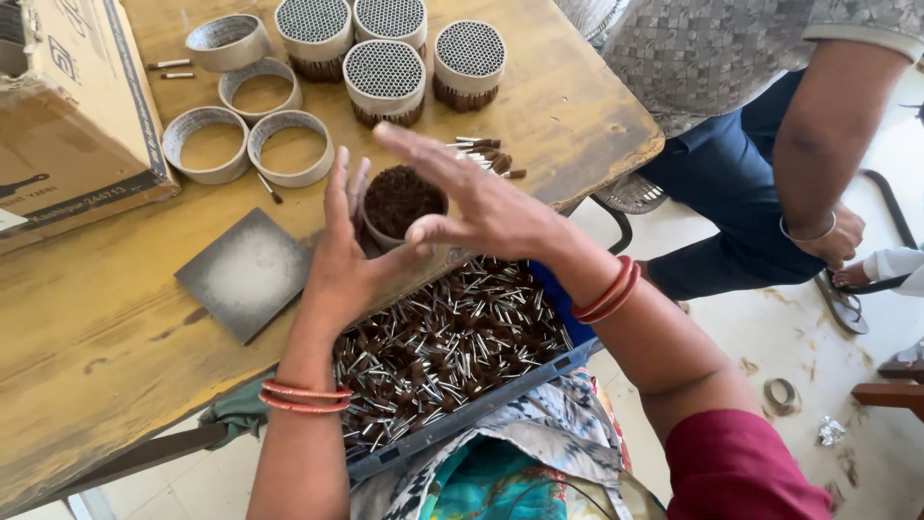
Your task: The person takes tufts of brown bristles from a blue bin, presses them into metal ferrules, and dips the bristle ends into a white powder in a small bowl. The person then places the assembled brushes bristle-up into a round holder on the workbench and handles small white brush handles laid on the table.
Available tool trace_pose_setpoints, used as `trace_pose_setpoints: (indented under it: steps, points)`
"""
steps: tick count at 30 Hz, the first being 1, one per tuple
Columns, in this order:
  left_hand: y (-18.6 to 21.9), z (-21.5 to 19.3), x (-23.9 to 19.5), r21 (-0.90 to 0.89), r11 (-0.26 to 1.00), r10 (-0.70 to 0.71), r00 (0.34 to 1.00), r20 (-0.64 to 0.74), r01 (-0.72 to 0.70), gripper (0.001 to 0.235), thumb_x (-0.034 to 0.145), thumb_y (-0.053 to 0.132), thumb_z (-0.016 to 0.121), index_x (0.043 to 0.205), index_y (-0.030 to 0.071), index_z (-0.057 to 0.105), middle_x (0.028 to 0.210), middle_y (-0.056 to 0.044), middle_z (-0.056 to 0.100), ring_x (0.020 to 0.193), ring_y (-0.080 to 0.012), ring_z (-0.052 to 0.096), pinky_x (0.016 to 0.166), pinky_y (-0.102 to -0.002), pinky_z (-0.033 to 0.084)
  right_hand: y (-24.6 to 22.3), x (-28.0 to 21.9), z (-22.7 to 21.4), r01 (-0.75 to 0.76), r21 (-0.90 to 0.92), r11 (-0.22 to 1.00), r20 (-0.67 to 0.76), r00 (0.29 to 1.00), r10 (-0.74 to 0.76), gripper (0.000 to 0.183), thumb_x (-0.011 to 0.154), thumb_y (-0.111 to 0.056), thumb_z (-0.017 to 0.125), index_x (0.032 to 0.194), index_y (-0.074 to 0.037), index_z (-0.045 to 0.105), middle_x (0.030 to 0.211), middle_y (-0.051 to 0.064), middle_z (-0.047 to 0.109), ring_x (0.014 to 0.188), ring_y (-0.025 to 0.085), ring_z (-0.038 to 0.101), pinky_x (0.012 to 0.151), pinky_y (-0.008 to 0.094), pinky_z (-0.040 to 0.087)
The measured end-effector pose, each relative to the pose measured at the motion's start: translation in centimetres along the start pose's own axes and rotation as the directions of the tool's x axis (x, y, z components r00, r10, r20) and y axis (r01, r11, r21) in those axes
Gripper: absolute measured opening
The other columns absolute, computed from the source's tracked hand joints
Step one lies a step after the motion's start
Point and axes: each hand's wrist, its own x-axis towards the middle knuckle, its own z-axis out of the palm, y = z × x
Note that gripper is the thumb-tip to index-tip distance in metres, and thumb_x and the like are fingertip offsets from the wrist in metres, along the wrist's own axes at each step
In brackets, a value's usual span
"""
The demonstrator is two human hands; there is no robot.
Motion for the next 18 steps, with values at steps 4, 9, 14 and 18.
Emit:
trace_pose_setpoints:
  steps: [4,9,14,18]
  points:
    - [0.2,-0.8,-0.3,-0.003,0.999,-0.047,0.999,0.016,0.047,0.113,0.081,0.031,0.089,0.168,0.011,0.02,0.166,-0.021,0.042,0.153,-0.0292,0.045,0.124,-0.041,0.037,0.9,0.0,-1.5,-0.168,0.095,0.981,0.083,0.984,0.16,0.109,0.084,-0.056,0.077,0.166,-0.011,0.021,0.167,0.018,0.037,0.154,0.033,0.036,0.125,0.047,0.031]
    - [2.5,-1.2,1.3,0.301,0.942,-0.163,0.986,0.025,0.148,0.099,0.072,0.053,0.082,0.155,0.015,0.043,0.139,-0.015,0.066,0.129,-0.0264,0.063,0.102,-0.04,0.05,2.4,-0.4,-0.8,-0.264,0.24,0.934,0.135,0.962,0.238,0.095,0.088,-0.031,0.082,0.164,-0.015,0.028,0.163,0.016,0.046,0.147,0.024,0.048,0.12,0.037,0.04]
    - [2.6,-0.8,1.2,0.404,0.881,-0.284,0.958,0.036,0.245,0.1,0.076,0.053,0.081,0.16,0.019,0.038,0.139,-0.017,0.064,0.13,-0.0302,0.062,0.105,-0.043,0.049,2.0,-0.3,-1.2,-0.28,0.319,0.905,0.142,0.959,0.246,0.093,0.086,-0.024,0.082,0.163,-0.016,0.029,0.158,0.016,0.052,0.139,0.023,0.054,0.117,0.037,0.045]
    - [-0.6,0.2,-0.5,0.332,0.943,0.02,1.0,-0.017,-0.014,0.101,0.081,0.042,0.088,0.16,0.011,0.032,0.155,-0.022,0.054,0.144,-0.0348,0.053,0.116,-0.044,0.043,1.9,-0.7,-1.4,-0.168,0.13,0.977,-0.028,0.985,0.173,0.083,0.088,-0.012,0.074,0.162,-0.019,0.037,0.153,0.013,0.06,0.14,0.026,0.059,0.116,0.039,0.049]
